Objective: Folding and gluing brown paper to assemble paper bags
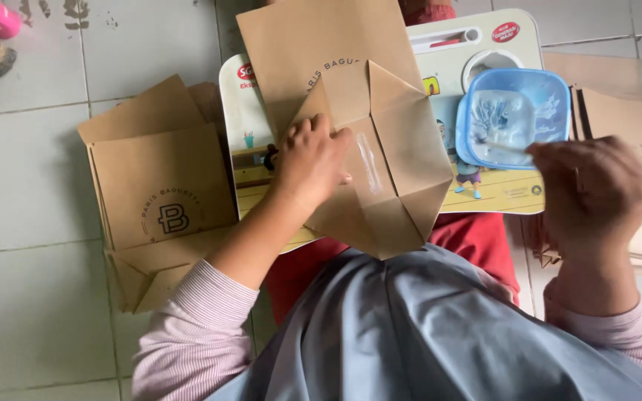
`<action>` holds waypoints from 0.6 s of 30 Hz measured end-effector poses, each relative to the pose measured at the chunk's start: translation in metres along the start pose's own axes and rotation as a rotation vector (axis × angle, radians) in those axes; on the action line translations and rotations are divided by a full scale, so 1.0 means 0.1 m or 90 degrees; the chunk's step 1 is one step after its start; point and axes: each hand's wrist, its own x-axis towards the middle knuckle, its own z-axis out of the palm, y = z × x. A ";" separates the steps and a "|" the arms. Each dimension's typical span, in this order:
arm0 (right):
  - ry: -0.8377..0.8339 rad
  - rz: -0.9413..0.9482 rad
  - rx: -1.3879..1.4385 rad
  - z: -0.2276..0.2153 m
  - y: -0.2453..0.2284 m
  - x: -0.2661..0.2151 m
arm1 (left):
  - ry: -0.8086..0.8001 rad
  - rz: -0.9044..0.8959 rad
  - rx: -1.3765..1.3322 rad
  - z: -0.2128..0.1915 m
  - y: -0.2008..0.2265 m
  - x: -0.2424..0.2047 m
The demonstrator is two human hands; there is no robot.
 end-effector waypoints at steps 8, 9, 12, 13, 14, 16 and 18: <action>0.012 -0.077 -0.286 0.18 0.95 -0.05 | -0.150 0.113 -0.032 0.05 -0.16 0.35; 0.011 -0.080 -0.293 0.23 0.95 -0.04 | -0.145 0.117 -0.037 0.08 -0.19 0.34; 0.006 -0.076 -0.307 0.31 1.00 -0.05 | -0.217 0.093 -0.053 -0.01 -0.16 0.40; 0.007 -0.080 -0.305 0.29 1.00 -0.05 | -0.215 0.090 -0.053 -0.04 -0.16 0.41; 0.015 -0.053 -0.280 0.28 1.01 -0.05 | -0.223 0.095 -0.049 -0.06 -0.16 0.43; 0.020 -0.022 -0.257 0.25 1.06 -0.10 | -0.234 0.105 -0.048 -0.05 -0.15 0.44; 0.026 -0.054 -0.283 0.25 1.18 -0.13 | -0.226 0.102 -0.028 0.00 -0.16 0.45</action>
